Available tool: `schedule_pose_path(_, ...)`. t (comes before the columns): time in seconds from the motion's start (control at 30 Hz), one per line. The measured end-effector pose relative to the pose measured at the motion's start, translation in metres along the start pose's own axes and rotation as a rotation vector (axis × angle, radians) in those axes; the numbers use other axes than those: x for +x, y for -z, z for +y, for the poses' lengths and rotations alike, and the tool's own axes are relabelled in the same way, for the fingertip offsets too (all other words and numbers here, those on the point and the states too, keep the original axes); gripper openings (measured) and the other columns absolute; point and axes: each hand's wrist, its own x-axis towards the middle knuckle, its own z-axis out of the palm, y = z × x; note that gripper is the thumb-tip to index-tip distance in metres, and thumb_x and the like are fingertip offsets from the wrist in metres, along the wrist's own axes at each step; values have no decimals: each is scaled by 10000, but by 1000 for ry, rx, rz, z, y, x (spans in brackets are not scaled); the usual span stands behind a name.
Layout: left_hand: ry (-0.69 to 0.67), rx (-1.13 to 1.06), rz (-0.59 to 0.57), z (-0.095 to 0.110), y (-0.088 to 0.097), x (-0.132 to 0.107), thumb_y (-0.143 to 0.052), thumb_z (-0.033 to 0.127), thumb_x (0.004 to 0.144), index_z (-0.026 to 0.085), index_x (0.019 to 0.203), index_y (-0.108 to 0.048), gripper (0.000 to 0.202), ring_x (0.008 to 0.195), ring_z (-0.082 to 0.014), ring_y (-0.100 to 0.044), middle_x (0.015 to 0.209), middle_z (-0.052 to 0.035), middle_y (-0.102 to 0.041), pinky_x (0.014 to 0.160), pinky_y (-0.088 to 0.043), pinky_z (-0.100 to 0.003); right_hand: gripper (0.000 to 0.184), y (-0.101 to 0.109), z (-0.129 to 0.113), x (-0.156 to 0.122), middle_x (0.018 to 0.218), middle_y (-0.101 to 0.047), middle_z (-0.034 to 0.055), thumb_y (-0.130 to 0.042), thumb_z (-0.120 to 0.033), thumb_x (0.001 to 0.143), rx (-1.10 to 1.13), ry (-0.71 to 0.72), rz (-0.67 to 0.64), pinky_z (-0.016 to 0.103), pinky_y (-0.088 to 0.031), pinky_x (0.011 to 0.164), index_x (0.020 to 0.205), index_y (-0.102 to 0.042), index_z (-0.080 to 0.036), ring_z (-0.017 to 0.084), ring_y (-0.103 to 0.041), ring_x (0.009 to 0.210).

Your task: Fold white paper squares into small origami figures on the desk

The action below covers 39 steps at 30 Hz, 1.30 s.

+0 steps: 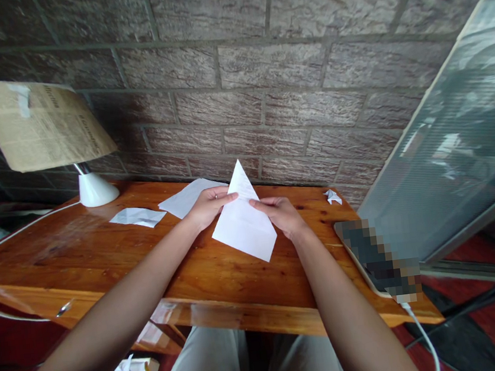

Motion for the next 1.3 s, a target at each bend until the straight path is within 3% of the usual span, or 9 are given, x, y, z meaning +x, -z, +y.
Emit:
schedule_pose_path(0.33, -40, -67, 117, 1, 4, 5, -883, 354, 518, 116, 904, -743, 475, 677, -196, -671, 843, -83, -755, 675, -513, -324, 373, 0, -3, -4, 788, -765, 76, -801, -479, 662, -80, -48, -138, 238, -532, 586, 865, -778, -166, 151, -683, 621)
schedule_pose_path(0.47, -101, -126, 204, 4, 12, 9, -896, 339, 487, 119, 884, -740, 480, 679, -180, -676, 845, -72, -756, 693, -523, -311, 343, 1, -4, -5, 795, -761, 71, -825, -428, 634, -133, -51, -181, 235, -543, 636, 836, -777, -155, 144, -686, 661)
schedule_pose_path(0.8, -172, -155, 292, 7, 30, 17, -896, 370, 493, 137, 862, -731, 466, 724, -189, -685, 823, -62, -751, 724, -537, -317, 301, 9, 0, 3, 743, -748, 43, -825, -391, 594, -163, 64, -1, 256, -533, 624, 804, -774, -181, 143, -657, 640)
schedule_pose_path(0.87, -172, -140, 329, 3, 32, 20, -882, 360, 529, 137, 893, -722, 455, 802, -212, -691, 856, -75, -749, 763, -541, -333, 256, 11, 1, 6, 739, -743, 33, -784, -395, 638, -216, 170, 73, 270, -520, 636, 791, -768, -190, 150, -647, 639)
schedule_pose_path(1.0, -198, 26, 509, -4, 24, 20, -846, 288, 613, 148, 981, -686, 425, 1139, -258, -611, 1132, -131, -694, 932, -500, -352, 185, 10, 0, 4, 760, -736, 36, -678, -373, 753, -511, 484, 439, 317, -499, 718, 807, -754, -213, 196, -654, 691)
schedule_pose_path(1.07, -231, 86, 459, -4, 14, 16, -834, 318, 644, 164, 1020, -676, 436, 1250, -267, -536, 1257, -133, -637, 1004, -455, -339, 199, 4, -1, -2, 799, -733, 50, -609, -348, 820, -681, 620, 536, 329, -493, 758, 877, -751, -220, 211, -660, 727)
schedule_pose_path(1.13, -164, -21, 262, -3, 4, 12, -782, 428, 702, 180, 1074, -654, 465, 1195, -277, -581, 1256, -132, -638, 971, -481, -370, 213, -8, -1, -8, 876, -731, 66, -555, -308, 862, -829, 739, 484, 336, -486, 810, 921, -744, -231, 223, -662, 808)
schedule_pose_path(1.2, -71, -141, 96, -1, -2, 9, -726, 516, 735, 179, 1083, -643, 492, 1080, -280, -645, 1176, -130, -678, 911, -514, -407, 220, -24, 3, -14, 984, -727, 63, -530, -281, 885, -925, 822, 322, 336, -470, 887, 955, -736, -253, 228, -651, 936)
schedule_pose_path(1.3, -76, -166, 185, 0, -2, 7, -793, 464, 668, 134, 969, -674, 462, 920, -251, -684, 1000, -116, -732, 852, -525, -376, 196, -46, 9, -19, 1029, -721, 43, -548, -316, 897, -933, 861, 77, 313, -481, 895, 940, -737, -279, 205, -651, 956)
